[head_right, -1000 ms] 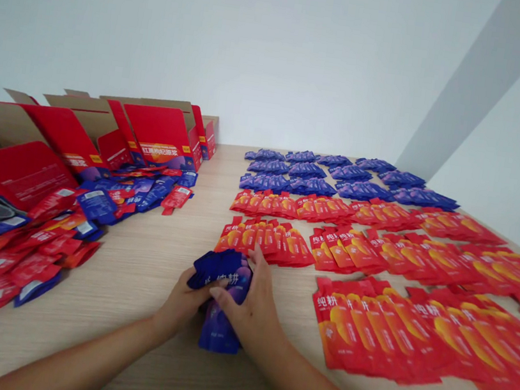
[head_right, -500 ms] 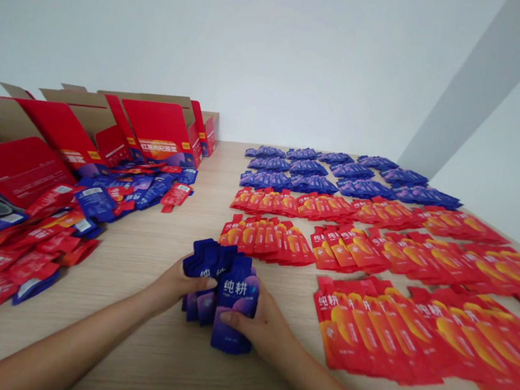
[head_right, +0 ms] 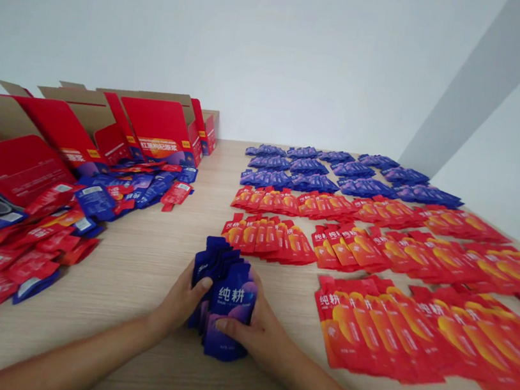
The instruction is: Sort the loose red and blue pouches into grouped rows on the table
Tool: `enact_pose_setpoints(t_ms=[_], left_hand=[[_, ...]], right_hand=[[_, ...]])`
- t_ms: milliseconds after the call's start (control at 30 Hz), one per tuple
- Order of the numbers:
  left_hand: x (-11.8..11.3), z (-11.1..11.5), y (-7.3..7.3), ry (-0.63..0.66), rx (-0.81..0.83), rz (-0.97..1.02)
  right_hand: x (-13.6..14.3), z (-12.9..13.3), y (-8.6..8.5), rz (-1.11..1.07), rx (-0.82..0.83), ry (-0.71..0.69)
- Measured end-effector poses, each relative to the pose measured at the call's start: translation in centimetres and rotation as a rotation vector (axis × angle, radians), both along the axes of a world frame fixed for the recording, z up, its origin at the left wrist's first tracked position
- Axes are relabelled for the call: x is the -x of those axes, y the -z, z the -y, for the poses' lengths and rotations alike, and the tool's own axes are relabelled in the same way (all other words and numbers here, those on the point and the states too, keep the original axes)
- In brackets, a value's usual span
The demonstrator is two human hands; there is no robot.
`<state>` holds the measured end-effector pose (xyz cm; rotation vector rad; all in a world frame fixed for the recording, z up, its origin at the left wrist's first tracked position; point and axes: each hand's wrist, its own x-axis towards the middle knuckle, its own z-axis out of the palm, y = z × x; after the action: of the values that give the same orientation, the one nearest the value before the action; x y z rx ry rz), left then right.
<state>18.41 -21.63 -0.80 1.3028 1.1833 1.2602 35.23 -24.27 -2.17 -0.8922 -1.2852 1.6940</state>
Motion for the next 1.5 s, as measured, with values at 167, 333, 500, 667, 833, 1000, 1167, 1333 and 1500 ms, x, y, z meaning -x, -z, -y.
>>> enact_pose_setpoints(t_ms=[167,333,500,667,833,1000,1167,1333,1500], left_hand=[[-2.2,0.2,-0.1,0.016,0.112,0.108],[-1.8,0.5,-1.3,0.028,0.054,-0.009],[-1.6,1.9,-2.7,0.112,-0.034,-0.027],[-3.4,1.6,-1.6,0.080,0.015,0.101],[-2.2,0.8,-0.1,0.185,0.012,0.060],[1.5,2.1,-0.1,0.494,0.067,0.038],[1.1,3.3,-0.1,0.477,0.070,-0.178],[-1.5,3.1,-0.1,0.395,0.004,-0.083],[-1.4,2.1,-0.3,0.449,-0.063,-0.067]], right_hand=[[0.5,0.2,-0.4,0.003,0.051,0.035],[0.2,0.2,-1.1,0.018,0.004,0.160],[0.0,0.3,-1.2,0.034,-0.058,0.189],[0.4,1.1,-0.5,0.100,-0.153,0.159],[0.0,1.4,-0.5,0.293,-0.179,0.233],[0.1,1.2,-0.4,0.348,-0.198,0.243],[0.8,1.1,0.0,0.253,-0.244,0.153],[0.2,1.3,-0.3,0.191,-0.297,0.231],[-1.3,1.2,-0.5,0.193,-0.313,0.204]])
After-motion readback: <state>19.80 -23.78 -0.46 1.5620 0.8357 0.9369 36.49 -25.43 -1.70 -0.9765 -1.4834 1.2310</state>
